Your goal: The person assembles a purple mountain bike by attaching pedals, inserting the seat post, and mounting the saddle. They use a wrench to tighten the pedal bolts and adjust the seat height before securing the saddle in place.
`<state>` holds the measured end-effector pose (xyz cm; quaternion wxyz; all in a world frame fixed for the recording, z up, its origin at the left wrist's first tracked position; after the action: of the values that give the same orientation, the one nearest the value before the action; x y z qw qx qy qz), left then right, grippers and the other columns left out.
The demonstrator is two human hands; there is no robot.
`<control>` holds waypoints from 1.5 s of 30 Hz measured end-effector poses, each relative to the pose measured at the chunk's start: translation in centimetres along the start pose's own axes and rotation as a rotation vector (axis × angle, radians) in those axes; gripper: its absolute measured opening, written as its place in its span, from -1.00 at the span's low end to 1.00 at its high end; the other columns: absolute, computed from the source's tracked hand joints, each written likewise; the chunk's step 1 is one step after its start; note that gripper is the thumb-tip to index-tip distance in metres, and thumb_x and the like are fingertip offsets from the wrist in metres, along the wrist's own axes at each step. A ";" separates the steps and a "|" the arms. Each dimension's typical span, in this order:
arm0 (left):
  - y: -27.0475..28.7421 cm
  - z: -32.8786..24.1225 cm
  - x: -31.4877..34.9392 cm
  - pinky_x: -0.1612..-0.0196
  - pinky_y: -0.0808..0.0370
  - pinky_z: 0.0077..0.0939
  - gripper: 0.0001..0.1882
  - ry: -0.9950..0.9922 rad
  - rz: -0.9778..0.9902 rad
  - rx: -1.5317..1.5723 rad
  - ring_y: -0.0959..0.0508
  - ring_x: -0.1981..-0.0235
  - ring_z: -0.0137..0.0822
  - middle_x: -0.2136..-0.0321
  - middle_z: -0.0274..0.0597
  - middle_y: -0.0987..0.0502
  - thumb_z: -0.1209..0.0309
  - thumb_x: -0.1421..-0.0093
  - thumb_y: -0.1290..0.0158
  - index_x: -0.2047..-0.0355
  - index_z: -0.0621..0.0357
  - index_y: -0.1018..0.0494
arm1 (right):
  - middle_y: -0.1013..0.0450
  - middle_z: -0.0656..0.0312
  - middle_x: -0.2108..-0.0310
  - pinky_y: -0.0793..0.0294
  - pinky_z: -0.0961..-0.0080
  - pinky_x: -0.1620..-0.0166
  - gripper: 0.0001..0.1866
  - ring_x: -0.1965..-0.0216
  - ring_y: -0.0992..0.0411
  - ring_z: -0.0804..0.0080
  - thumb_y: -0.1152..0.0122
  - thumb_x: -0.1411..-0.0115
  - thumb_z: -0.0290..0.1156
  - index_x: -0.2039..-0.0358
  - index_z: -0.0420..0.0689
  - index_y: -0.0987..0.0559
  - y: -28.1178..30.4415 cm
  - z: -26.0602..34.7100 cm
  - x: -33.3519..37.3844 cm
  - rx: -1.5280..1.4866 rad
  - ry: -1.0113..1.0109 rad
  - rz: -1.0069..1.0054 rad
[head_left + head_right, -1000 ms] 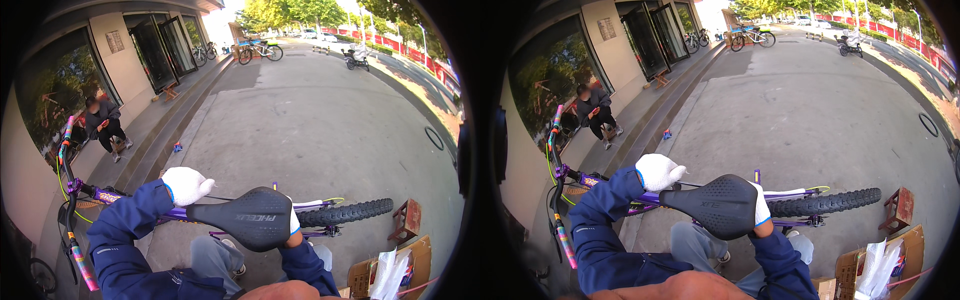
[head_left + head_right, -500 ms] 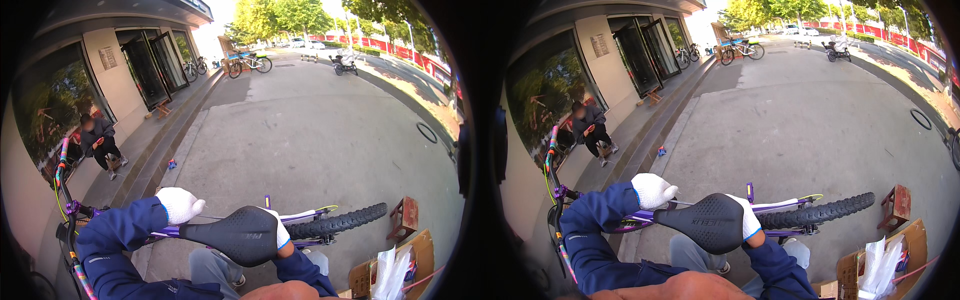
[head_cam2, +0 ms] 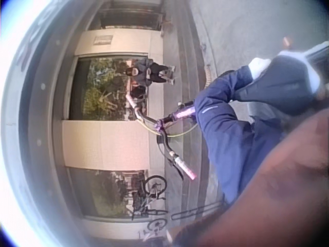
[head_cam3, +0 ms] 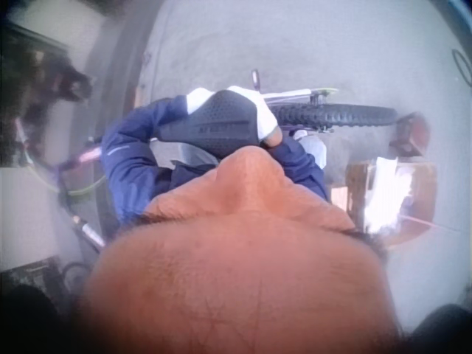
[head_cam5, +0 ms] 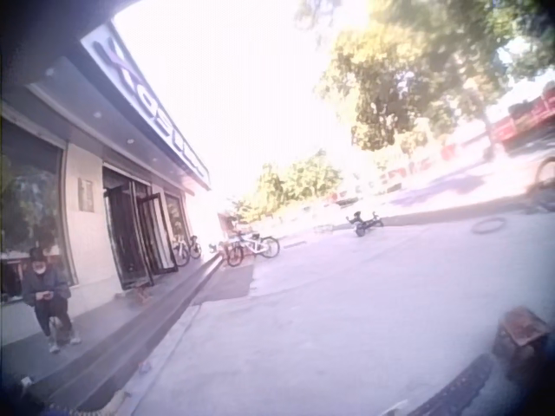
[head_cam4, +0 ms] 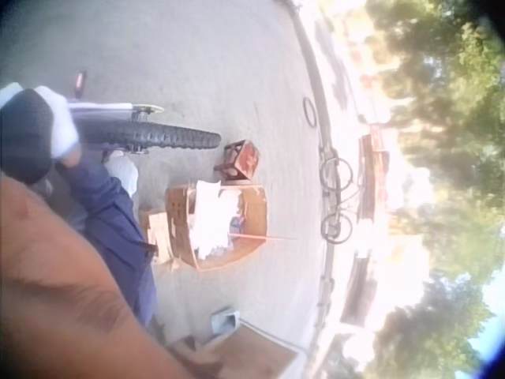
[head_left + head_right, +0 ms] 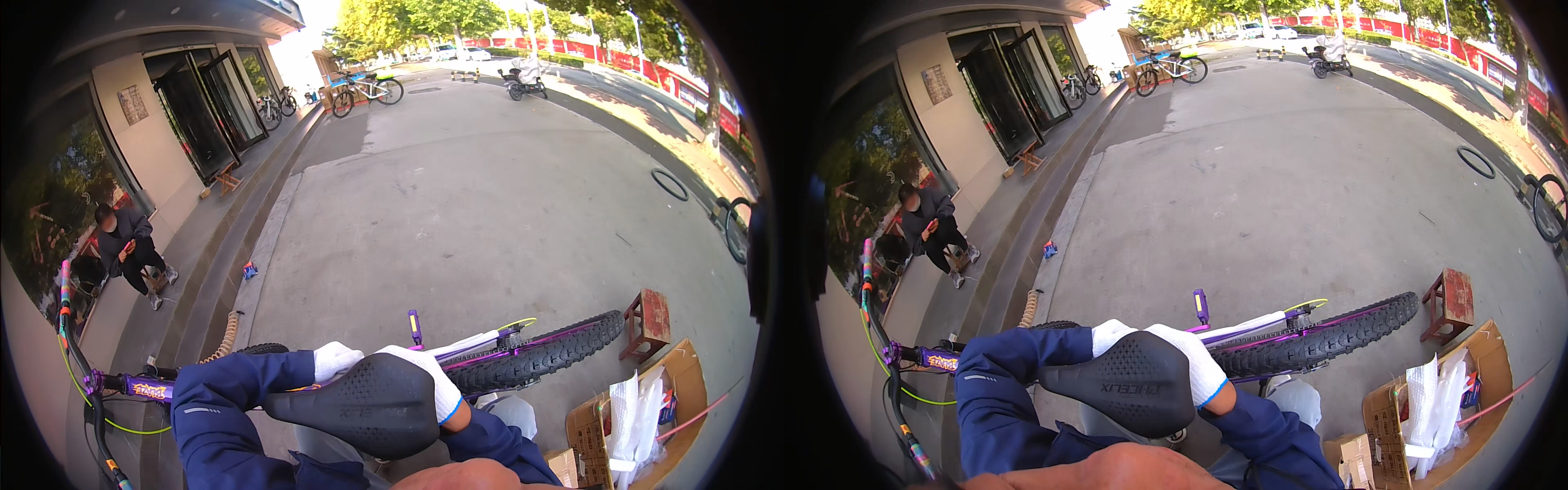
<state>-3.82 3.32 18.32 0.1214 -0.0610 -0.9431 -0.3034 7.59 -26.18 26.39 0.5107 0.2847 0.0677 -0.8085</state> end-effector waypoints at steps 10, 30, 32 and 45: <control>4.6 -17.1 10.2 0.24 -0.58 -0.20 -0.35 0.568 -0.313 -0.385 -0.66 0.47 -0.15 0.51 0.01 -0.67 -0.13 -0.54 0.07 0.12 0.24 -0.75 | -0.67 0.22 0.12 -0.66 0.45 0.07 -0.74 0.14 -0.63 0.49 -0.10 -0.51 -0.44 -0.07 -0.26 -0.65 -0.3 -5.5 1.7 -0.467 0.004 -0.065; 7.0 -14.2 6.9 0.20 -0.54 -0.06 -0.25 0.562 -0.116 -0.500 -0.64 0.48 0.03 0.58 0.15 -0.61 -0.12 -0.57 0.16 0.34 0.37 -0.67 | -0.45 0.08 -0.35 -0.45 0.27 -0.39 -0.51 -0.34 -0.45 0.25 0.04 -0.61 -0.31 -0.45 -0.20 -0.36 -1.9 -11.7 5.7 -0.594 -0.182 -0.110; 5.8 -11.1 6.4 0.18 -0.52 -0.02 -0.25 0.489 -0.057 -0.490 -0.63 0.46 0.09 0.60 0.17 -0.58 -0.12 -0.56 0.18 0.36 0.35 -0.63 | -0.44 0.06 -0.35 -0.44 0.28 -0.39 -0.49 -0.35 -0.44 0.24 -0.04 -0.56 -0.40 -0.46 -0.22 -0.35 -2.0 -10.7 5.7 -0.502 -0.156 -0.061; 4.9 -8.1 4.1 0.17 -0.55 -0.12 -0.26 0.354 -0.107 -0.266 -0.63 0.41 0.07 0.52 0.16 -0.62 -0.17 -0.54 0.06 0.38 0.36 -0.63 | -0.60 0.19 -0.01 -0.62 0.48 -0.11 -0.71 -0.01 -0.58 0.44 0.10 -0.56 -0.49 -0.14 -0.20 -0.56 -2.2 -7.0 3.6 -1.374 -0.184 -0.176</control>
<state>-5.27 2.66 28.50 0.2595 0.0279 -0.8608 -0.4370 7.34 -25.16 18.27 0.5115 -0.1789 0.5429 -0.6416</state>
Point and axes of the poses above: each hand's wrist, its own x-axis away from the middle knuckle, its own y-axis out of the back of the hand, z = x × y, the point moved 1 cm from there along -x, towards the middle knuckle
